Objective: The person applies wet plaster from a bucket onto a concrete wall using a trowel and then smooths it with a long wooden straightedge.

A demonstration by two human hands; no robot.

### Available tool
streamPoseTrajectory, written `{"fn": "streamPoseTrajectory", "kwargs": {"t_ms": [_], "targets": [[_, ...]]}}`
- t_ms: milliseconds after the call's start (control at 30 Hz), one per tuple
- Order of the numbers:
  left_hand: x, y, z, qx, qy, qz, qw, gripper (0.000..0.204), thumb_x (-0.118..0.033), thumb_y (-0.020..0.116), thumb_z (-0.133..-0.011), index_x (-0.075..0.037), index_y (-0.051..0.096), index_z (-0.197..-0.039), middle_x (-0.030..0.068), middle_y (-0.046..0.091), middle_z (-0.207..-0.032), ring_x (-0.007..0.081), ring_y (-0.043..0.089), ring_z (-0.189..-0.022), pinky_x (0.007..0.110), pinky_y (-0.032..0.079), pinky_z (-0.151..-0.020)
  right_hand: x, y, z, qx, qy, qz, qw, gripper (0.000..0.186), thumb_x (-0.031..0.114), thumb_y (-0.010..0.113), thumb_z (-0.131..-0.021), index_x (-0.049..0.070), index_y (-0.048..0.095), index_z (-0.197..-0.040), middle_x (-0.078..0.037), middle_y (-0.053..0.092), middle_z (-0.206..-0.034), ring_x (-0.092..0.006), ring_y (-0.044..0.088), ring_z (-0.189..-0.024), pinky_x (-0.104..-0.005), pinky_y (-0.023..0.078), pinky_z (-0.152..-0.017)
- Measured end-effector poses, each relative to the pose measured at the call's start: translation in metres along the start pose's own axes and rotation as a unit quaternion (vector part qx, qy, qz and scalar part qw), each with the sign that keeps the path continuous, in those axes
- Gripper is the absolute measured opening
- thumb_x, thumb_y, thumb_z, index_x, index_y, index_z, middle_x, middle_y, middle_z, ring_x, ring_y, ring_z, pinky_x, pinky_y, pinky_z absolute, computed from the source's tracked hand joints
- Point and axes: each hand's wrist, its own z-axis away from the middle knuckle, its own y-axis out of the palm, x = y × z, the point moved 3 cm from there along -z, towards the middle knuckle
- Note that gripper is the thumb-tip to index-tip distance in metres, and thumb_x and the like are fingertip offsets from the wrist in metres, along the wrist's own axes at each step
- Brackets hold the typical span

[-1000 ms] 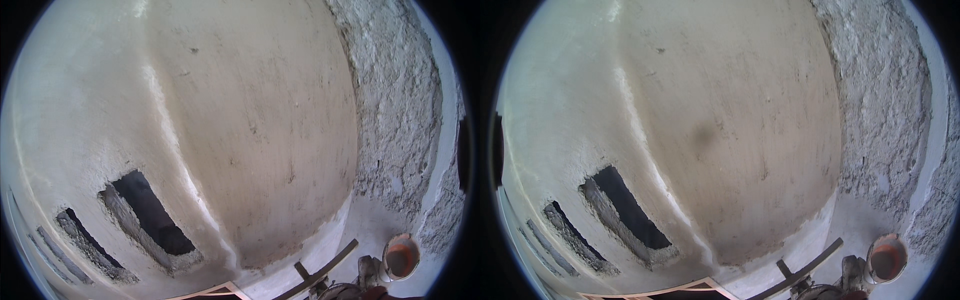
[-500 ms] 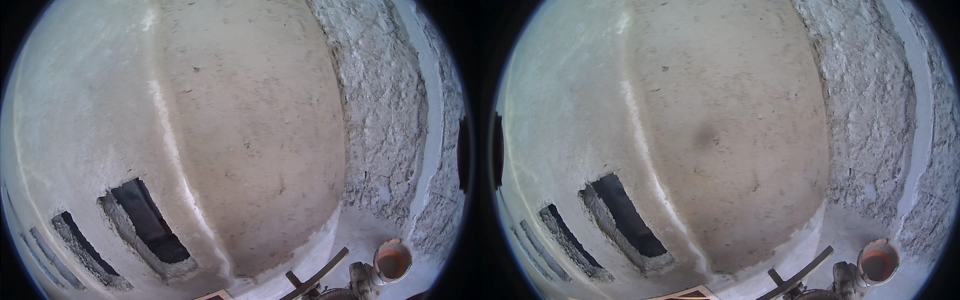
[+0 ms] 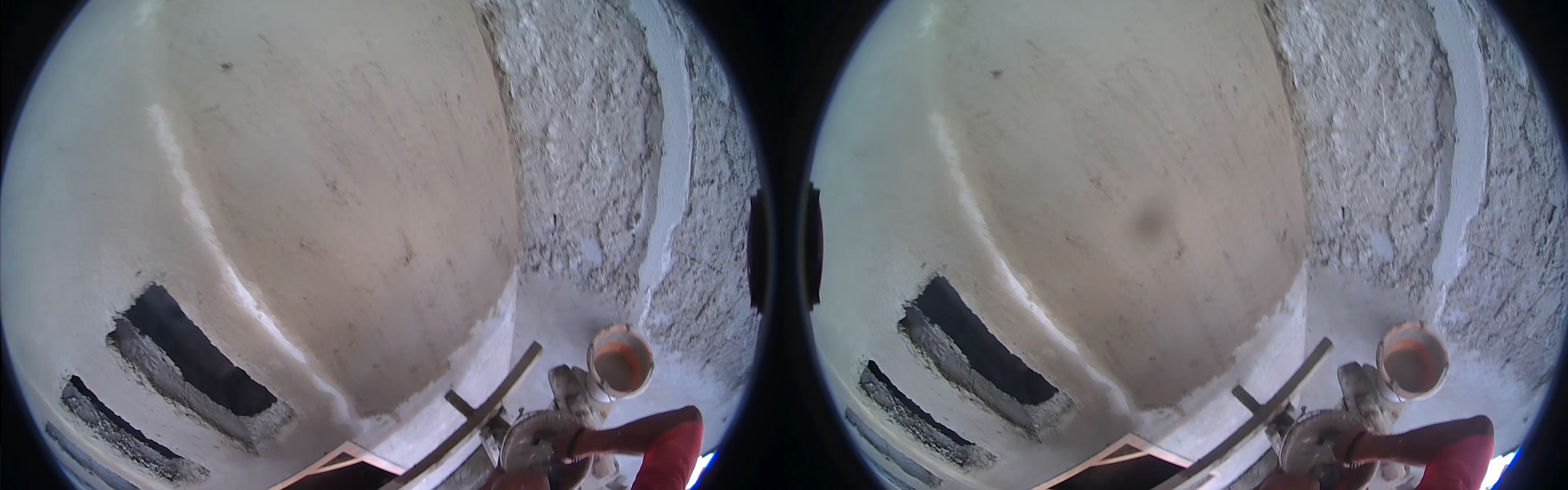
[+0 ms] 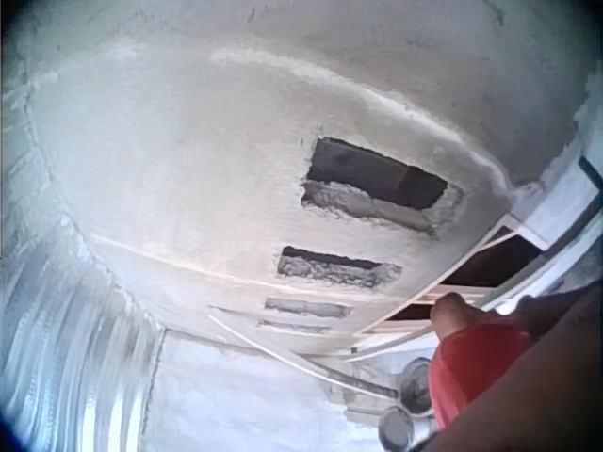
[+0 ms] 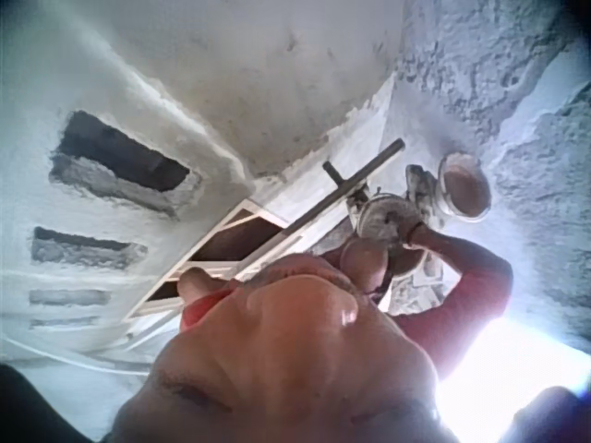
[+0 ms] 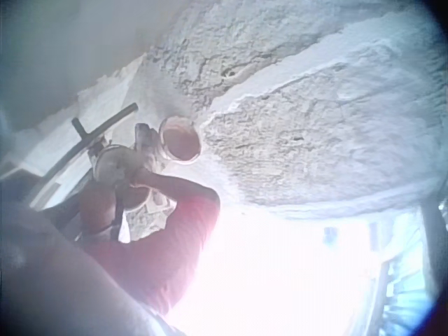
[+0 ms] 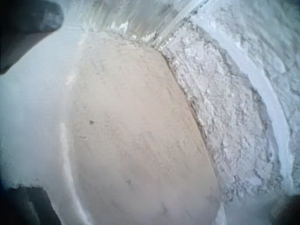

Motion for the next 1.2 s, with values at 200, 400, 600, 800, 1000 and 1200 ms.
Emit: {"fn": "streamPoseTrajectory", "kwargs": {"t_ms": [200,400,600,800,1000,1200], "targets": [[0.044,0.012,-0.004,0.017,-0.029,0.006,0.999,0.019,-0.016,0.06,-0.074,-0.004,0.06,-0.088,0.0059,0.056,-0.072,0.0157,0.053,-0.062,0.035,0.044,-0.053,-0.007,0.033,0.003,0.105,-0.032,-0.11,0.988,0.015,0.028,0.058,-0.085,0.015,0.06,-0.092,-0.003,0.055,-0.076,-0.0181,0.056,-0.066,-0.0353,0.049,-0.06],[0.078,0.02,0.001,0.016,-0.039,0.015,0.999,0.019,-0.015,0.06,-0.074,-0.003,0.06,-0.088,0.0062,0.056,-0.072,0.0162,0.054,-0.063,0.036,0.044,-0.054,-0.017,0.082,0.004,0.282,0.021,-0.383,0.879,0.012,0.026,0.059,-0.084,0.016,0.06,-0.089,-0.001,0.054,-0.072,-0.0162,0.055,-0.061,-0.0341,0.049,-0.057],[0.094,0.002,-0.004,0.004,-0.046,0.038,0.998,0.02,-0.015,0.06,-0.073,-0.003,0.06,-0.089,0.0066,0.056,-0.073,0.0166,0.054,-0.064,0.036,0.045,-0.055,-0.005,0.058,0.033,0.226,0.055,-0.499,0.835,0.02,0.029,0.059,-0.085,0.014,0.058,-0.098,-0.002,0.054,-0.072,-0.0177,0.058,-0.056,-0.0344,0.054,-0.059],[0.071,0.01,0.013,0.006,-0.048,0.034,0.998,0.022,-0.014,0.059,-0.073,-0.003,0.059,-0.092,0.0086,0.055,-0.079,0.021,0.054,-0.069,0.04,0.045,-0.057,0.008,-0.03,0.082,-0.017,0.023,-0.013,0.999,0.03,0.027,0.057,-0.081,0.017,0.059,-0.11,-0.011,0.065,-0.098,-0.0325,0.065,-0.083,-0.0434,0.053,-0.07],[0.044,0.004,0.039,0.0,-0.041,0.04,0.998,0.026,-0.013,0.059,-0.072,-0.003,0.057,-0.096,0.0116,0.054,-0.088,0.0275,0.054,-0.076,0.045,0.046,-0.061,0.038,0.054,0.056,-0.097,-0.034,0.025,0.994,0.033,0.022,0.057,-0.079,0.012,0.06,-0.111,-0.013,0.065,-0.095,-0.0329,0.065,-0.077,-0.0448,0.052,-0.066],[0.053,0.011,0.046,-0.046,-0.133,0.047,0.989,0.037,-0.015,0.059,-0.071,-0.003,0.053,-0.106,0.014,0.051,-0.092,0.028,0.052,-0.069,0.045,0.044,-0.052,0.056,0.001,0.093,-0.006,-0.045,-0.089,0.995,0.028,0.029,0.054,-0.083,0.016,0.06,-0.106,-0.01,0.065,-0.087,-0.0316,0.064,-0.078,-0.042,0.051,-0.067]]}}
